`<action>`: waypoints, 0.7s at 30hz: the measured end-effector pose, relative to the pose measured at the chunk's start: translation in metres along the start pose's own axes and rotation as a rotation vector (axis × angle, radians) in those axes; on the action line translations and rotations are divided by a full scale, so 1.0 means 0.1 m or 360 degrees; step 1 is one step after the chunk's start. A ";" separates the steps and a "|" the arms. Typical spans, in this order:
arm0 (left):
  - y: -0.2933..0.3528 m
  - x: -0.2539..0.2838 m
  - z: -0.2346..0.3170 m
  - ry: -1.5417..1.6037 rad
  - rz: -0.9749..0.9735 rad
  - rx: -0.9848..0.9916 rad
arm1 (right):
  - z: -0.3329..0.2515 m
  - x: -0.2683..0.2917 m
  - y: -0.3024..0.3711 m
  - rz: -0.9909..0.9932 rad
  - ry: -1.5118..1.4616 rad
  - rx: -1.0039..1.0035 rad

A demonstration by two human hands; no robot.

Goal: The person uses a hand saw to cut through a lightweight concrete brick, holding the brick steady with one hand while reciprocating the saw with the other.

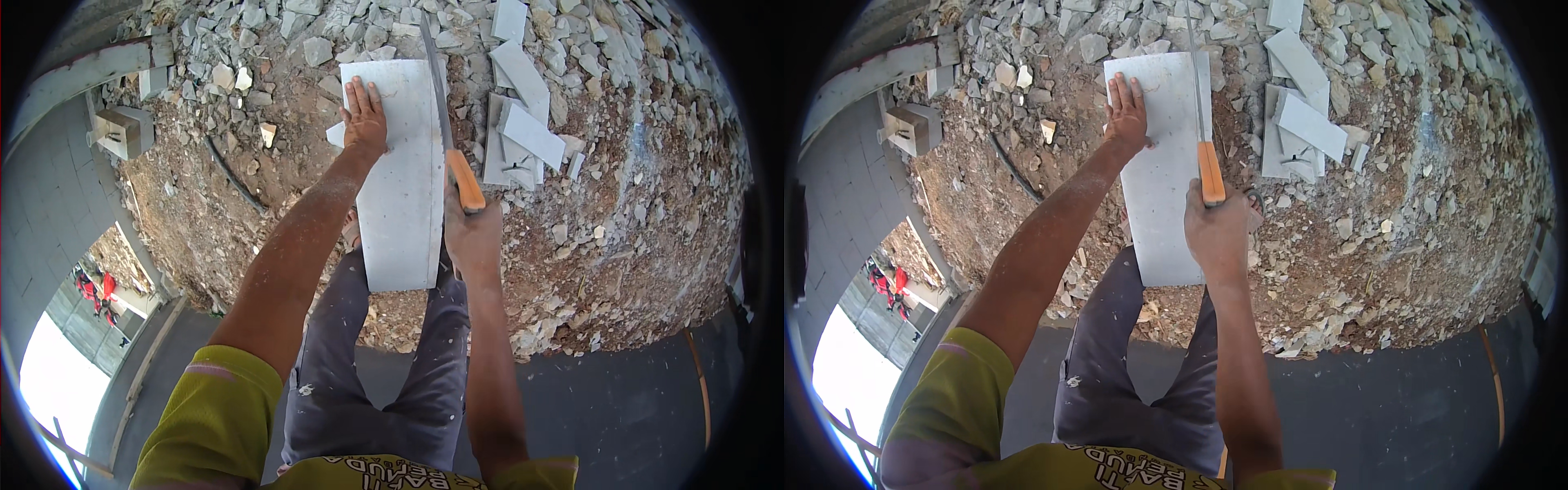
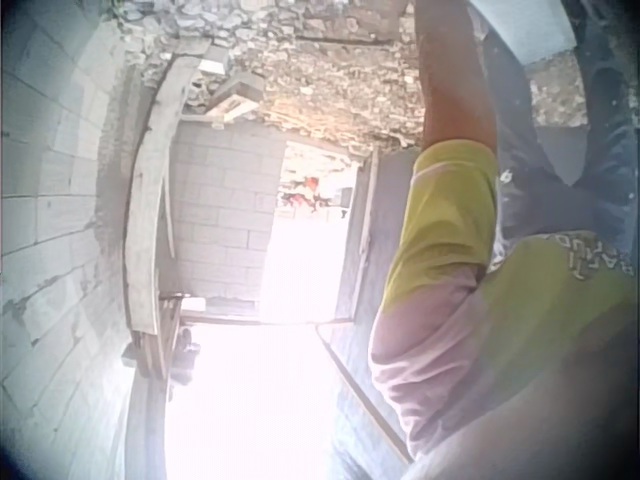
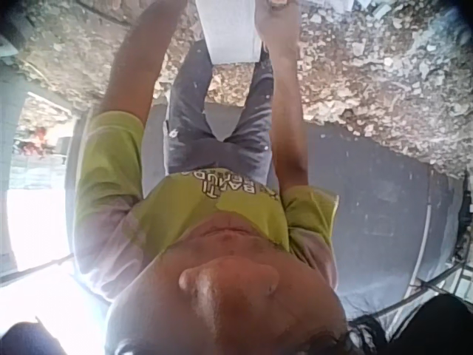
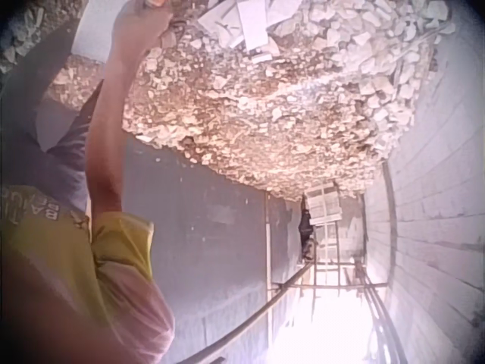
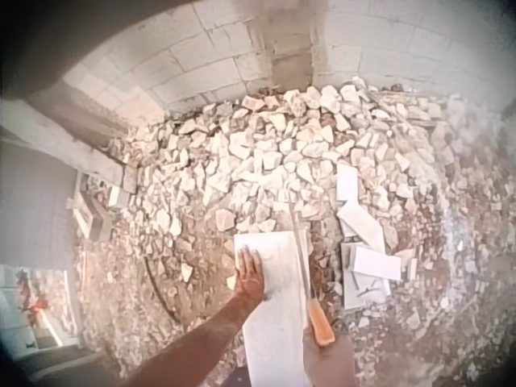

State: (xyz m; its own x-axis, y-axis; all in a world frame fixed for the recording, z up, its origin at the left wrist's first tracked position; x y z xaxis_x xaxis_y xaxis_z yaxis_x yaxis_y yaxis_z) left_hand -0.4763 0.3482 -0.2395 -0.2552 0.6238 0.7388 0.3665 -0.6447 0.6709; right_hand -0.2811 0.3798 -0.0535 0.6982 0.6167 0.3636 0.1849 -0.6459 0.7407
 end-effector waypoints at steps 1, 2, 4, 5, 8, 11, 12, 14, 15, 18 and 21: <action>0.07 -0.04 -0.10 -0.0017 -0.0023 0.0021 | 0.16 -0.05 0.37 0.0065 -0.0081 0.0060; 0.09 0.00 -0.06 0.0017 -0.0024 -0.0016 | 0.25 -0.01 0.57 0.0167 -0.0130 0.0130; -0.02 0.14 -0.03 0.0041 0.0022 -0.0043 | 0.12 0.09 0.48 0.0134 -0.0164 0.0097; -0.01 0.11 -0.03 0.0001 0.0009 -0.0049 | 0.11 0.09 0.49 0.0074 -0.0205 0.0018; -0.01 0.10 0.22 0.0030 0.0011 -0.0105 | -0.15 0.05 -0.62 0.0147 0.0205 0.0053; -0.04 0.06 0.16 0.0012 -0.0008 -0.0065 | -0.18 0.02 -0.64 0.0063 0.0194 -0.0029; -0.02 0.03 0.11 -0.0005 -0.0053 -0.0025 | -0.12 0.03 -0.41 0.0004 0.0173 -0.0070; 0.02 0.00 -0.09 -0.0011 -0.0027 -0.0026 | 0.22 -0.02 0.31 0.0129 -0.0117 0.0161; 0.03 0.02 -0.07 0.0028 0.0019 -0.0052 | 0.23 0.05 0.44 0.0134 -0.0107 0.0158; -0.03 0.05 -0.06 0.0032 0.0060 -0.0054 | 0.08 0.04 0.30 0.0017 -0.0190 0.0027; -0.03 0.09 0.31 0.0139 0.0043 -0.0146 | -0.12 0.02 -0.78 0.0156 0.0239 0.0037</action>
State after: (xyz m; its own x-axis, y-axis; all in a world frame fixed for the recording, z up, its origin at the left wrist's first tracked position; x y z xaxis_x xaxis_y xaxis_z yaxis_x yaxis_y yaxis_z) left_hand -0.4519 0.3691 -0.2370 -0.3247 0.5673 0.7568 0.2921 -0.7009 0.6507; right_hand -0.3026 0.4368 -0.1032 0.6027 0.6097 0.5148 0.1382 -0.7152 0.6852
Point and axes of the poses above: each hand's wrist, its own y-axis away from the middle knuckle, its own x-axis out of the back of the hand, z = x × y, the point moved 1 cm from there along -y, towards the middle knuckle, and after that the axes turned 5 degrees about y, right-handed, at the moved point
